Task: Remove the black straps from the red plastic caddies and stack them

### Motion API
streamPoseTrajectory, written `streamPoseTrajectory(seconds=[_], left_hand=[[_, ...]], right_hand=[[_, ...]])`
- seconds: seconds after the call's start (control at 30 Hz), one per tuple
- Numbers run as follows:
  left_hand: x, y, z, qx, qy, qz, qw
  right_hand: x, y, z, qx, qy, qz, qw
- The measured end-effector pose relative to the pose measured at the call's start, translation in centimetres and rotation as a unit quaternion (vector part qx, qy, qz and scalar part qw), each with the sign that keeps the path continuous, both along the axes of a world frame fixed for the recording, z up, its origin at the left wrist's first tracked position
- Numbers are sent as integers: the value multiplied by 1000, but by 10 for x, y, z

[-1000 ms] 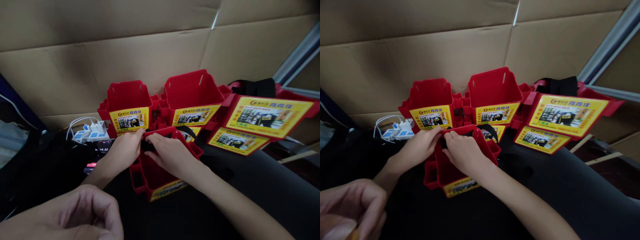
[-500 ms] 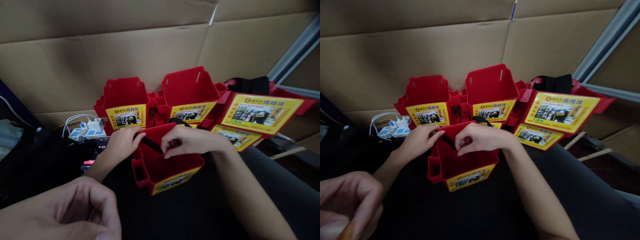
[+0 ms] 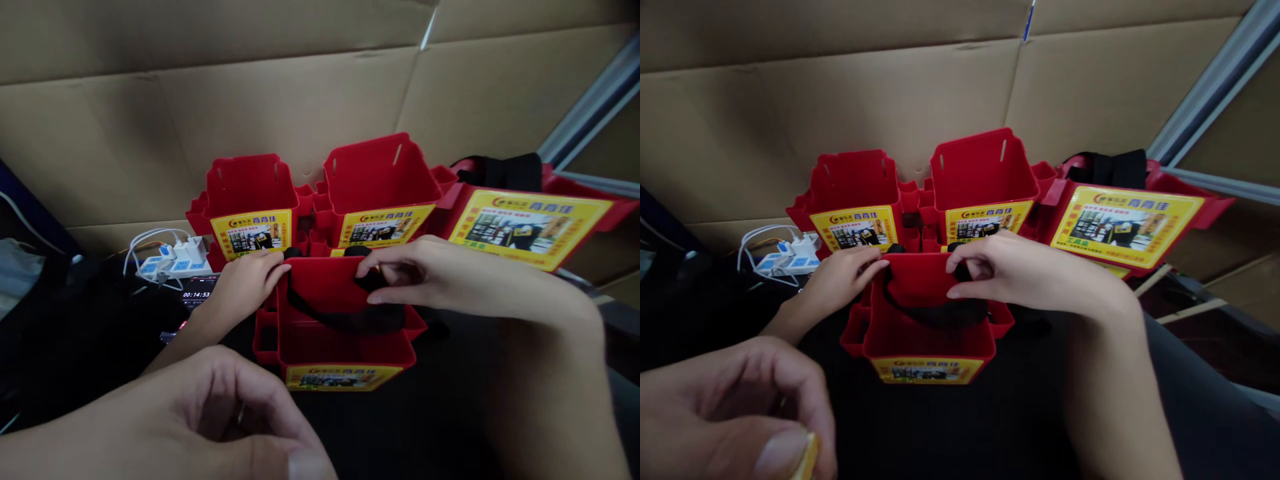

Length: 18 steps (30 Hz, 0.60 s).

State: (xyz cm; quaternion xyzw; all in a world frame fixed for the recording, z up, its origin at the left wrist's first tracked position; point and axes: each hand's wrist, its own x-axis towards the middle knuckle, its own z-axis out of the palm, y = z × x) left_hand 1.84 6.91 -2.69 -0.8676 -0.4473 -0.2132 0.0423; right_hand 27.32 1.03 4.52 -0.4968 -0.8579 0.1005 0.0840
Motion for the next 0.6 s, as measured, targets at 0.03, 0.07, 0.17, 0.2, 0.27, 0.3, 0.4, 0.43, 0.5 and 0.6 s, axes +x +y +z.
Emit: streamPoseTrajectory(seconds=[0.03,0.07,0.17,0.2,0.27,0.3,0.4,0.43,0.5,0.6], left_hand=[[0,-1,1,-5,1,0,1000],[1,-3,3,-10,6,2,1000],[3,-8,8,-25,22,13,999],[3,-10,9,-27,26,17,999],[4,-13,11,-25,31,22,999],[5,-15,12,-21,33,26,999],[6,-17,12,-11,41,34,999],[6,-17,12,-10,42,35,998],[7,-18,11,-9,44,33,998],[9,-19,9,-10,45,34,998]], right_hand=[[-4,1,-1,26,-9,7,1000],[-9,2,-3,47,-14,14,999],[-27,6,-10,86,-24,35,995],[-34,7,-13,97,-30,39,994],[-50,10,-22,120,-44,38,991],[-58,11,-28,131,-51,34,989],[-78,12,-44,156,-69,23,985],[-83,12,-49,161,-78,20,984],[-88,14,-55,173,-99,4,980],[-84,18,-56,185,-109,-14,977]])
